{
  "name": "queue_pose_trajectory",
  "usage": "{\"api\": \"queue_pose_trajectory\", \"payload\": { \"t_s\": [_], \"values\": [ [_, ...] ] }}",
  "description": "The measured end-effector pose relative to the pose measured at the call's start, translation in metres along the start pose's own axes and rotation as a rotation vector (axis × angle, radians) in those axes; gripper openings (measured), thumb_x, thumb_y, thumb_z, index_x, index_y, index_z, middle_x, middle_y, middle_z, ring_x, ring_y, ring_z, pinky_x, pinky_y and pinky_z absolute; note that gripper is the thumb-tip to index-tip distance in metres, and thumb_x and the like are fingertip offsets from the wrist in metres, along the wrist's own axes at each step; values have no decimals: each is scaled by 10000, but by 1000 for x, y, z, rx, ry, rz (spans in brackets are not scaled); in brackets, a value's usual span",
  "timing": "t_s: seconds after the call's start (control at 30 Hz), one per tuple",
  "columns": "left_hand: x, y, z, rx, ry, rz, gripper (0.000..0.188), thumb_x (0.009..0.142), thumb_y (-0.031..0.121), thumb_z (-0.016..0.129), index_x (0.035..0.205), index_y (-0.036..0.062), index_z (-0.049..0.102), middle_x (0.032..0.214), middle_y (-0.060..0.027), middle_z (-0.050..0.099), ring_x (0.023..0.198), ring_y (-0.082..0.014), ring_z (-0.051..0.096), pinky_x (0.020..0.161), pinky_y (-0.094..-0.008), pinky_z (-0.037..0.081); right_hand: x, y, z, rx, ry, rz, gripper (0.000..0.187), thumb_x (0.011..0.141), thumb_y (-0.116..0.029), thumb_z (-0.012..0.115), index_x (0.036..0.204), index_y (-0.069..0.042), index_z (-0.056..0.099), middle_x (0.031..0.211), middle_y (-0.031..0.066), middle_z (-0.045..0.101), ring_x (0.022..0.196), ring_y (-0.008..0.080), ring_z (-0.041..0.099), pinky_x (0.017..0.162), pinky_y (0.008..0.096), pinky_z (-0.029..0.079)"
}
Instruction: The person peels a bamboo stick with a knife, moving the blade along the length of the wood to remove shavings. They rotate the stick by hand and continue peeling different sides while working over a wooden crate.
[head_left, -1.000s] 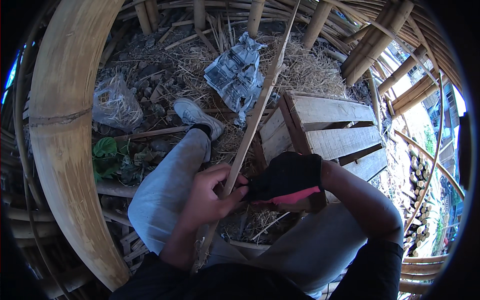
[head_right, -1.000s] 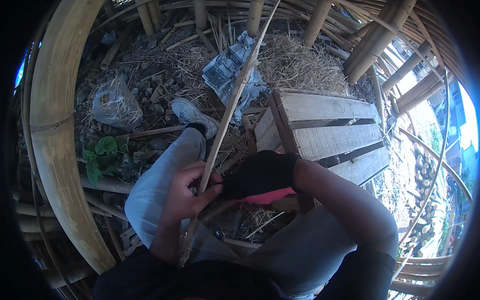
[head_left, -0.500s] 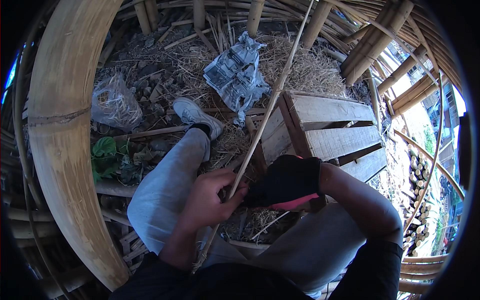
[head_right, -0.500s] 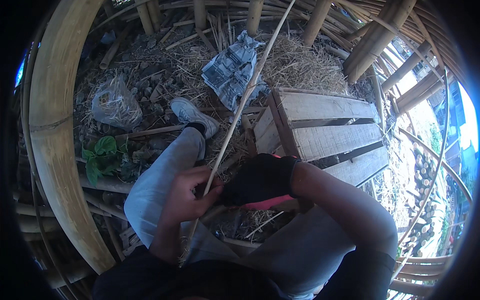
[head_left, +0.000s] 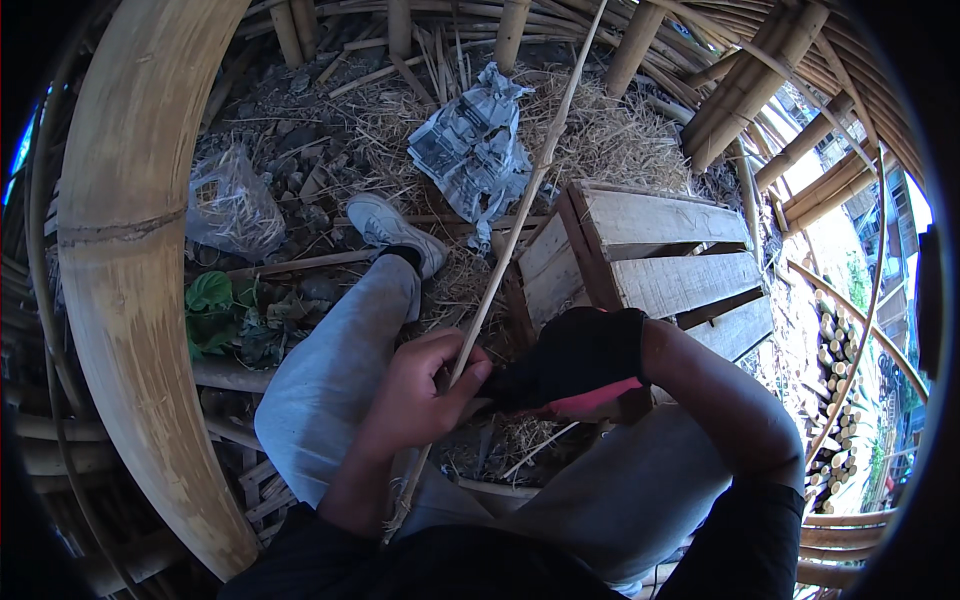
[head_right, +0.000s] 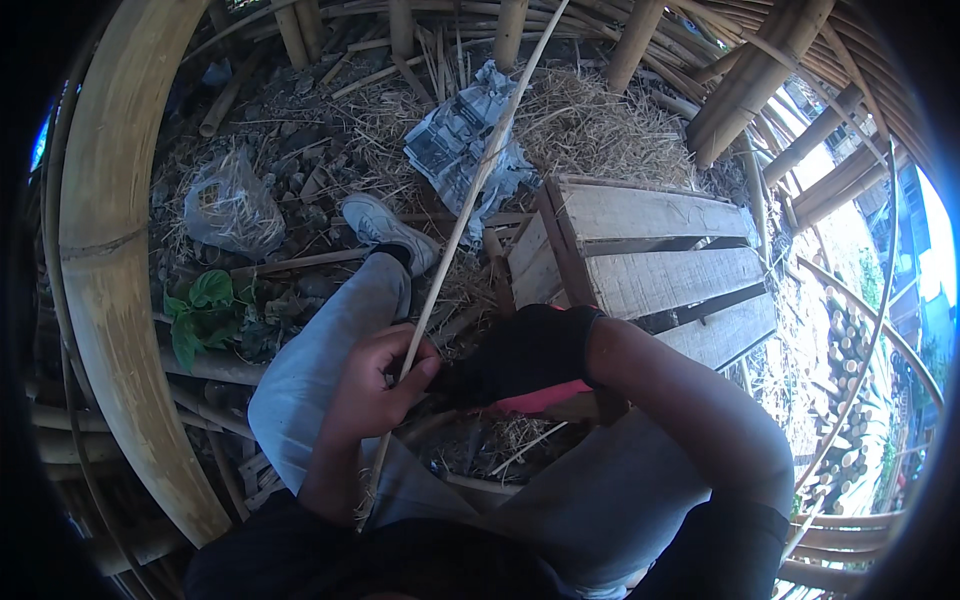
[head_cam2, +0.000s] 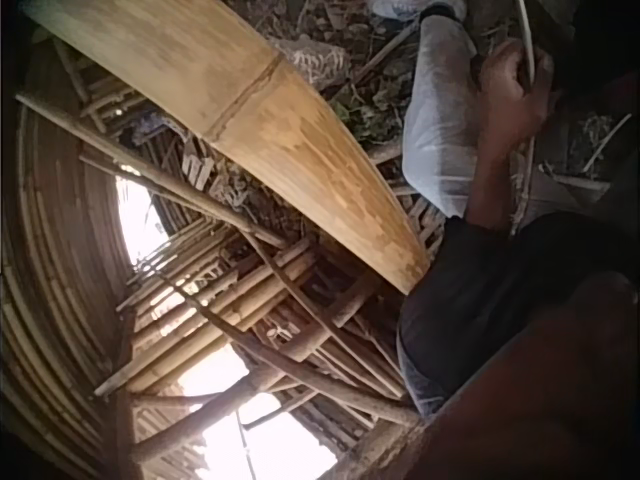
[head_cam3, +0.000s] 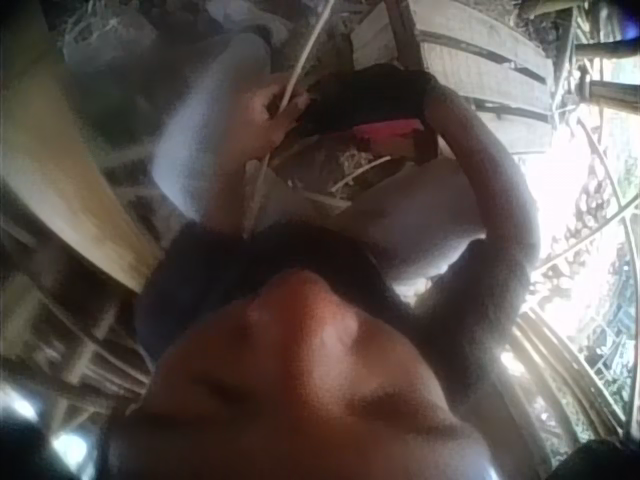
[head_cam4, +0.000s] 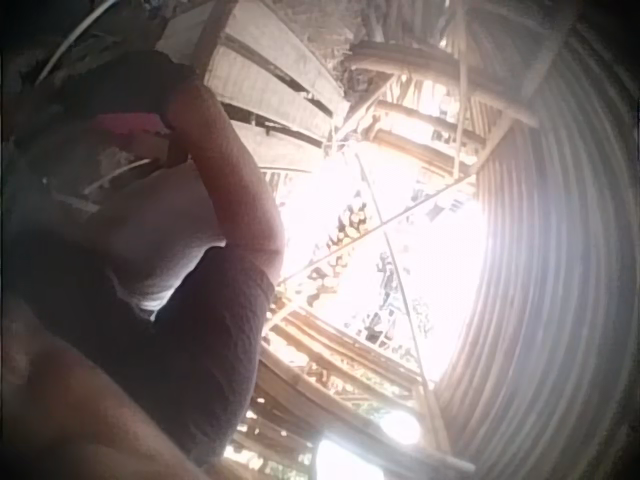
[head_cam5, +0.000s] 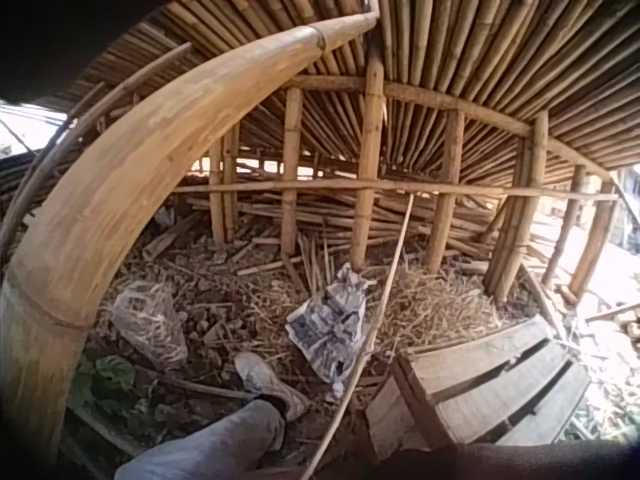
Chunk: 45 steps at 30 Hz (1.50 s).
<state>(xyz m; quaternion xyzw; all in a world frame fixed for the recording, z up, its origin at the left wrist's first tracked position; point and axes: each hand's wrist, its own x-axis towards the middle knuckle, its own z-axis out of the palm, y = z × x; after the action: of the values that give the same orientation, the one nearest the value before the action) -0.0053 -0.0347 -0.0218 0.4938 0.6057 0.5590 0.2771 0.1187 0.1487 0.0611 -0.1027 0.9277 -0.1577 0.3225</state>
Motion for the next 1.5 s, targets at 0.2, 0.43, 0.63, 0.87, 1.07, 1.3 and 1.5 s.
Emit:
{"api": "queue_pose_trajectory", "payload": {
  "t_s": [0.2,0.43,0.63,0.87,1.07,1.3,1.5],
  "values": [
    [-2,-2,0,36,-12,-5,98,903,90,657,851,15,619,768,-23,569,680,-92,504,606,-263,389,1,-1,10,142,-18,-103,401,996,-405,479,1300,-161,572,1006,147,703,935,308,698,858,439,533],
    [0,-12,-3,-6,-62,-77,167,904,175,683,887,10,661,801,-81,629,730,-177,611,649,-310,456,16,-3,9,684,-434,137,378,1008,-367,503,1255,-102,612,886,73,676,838,201,672,732,356,525],
    [1,-17,-16,-23,-89,-52,269,761,192,853,875,26,674,813,-40,626,743,-101,583,632,-271,443,5,-8,-11,579,-198,62,403,1007,-456,504,1087,-104,683,770,18,675,744,129,664,691,324,512],
    [4,-8,-7,-14,-74,-33,298,690,149,896,874,26,698,832,-50,649,732,-132,611,640,-273,467,6,-8,-14,705,-269,260,394,995,-470,512,1033,-122,692,697,-12,673,685,113,664,673,308,509],
    [4,-7,-5,40,-140,-43,239,733,159,861,865,36,704,815,-75,668,704,-156,628,626,-287,469,8,0,-2,603,-247,133,353,990,-424,506,982,-112,670,693,7,646,644,106,646,593,287,508],
    [0,-2,-6,25,-95,-26,173,756,92,795,795,23,641,763,-76,635,662,-156,601,593,-300,441,8,-16,-22,649,-272,273,314,976,-412,537,994,-126,665,716,39,680,727,200,696,677,352,529],
    [-2,3,-7,9,-146,19,181,763,86,781,794,18,616,736,-70,599,638,-156,568,589,-308,425,19,16,10,-31,167,-251,255,958,-236,496,962,-84,701,718,51,699,692,156,708,606,337,545]
  ]
}}
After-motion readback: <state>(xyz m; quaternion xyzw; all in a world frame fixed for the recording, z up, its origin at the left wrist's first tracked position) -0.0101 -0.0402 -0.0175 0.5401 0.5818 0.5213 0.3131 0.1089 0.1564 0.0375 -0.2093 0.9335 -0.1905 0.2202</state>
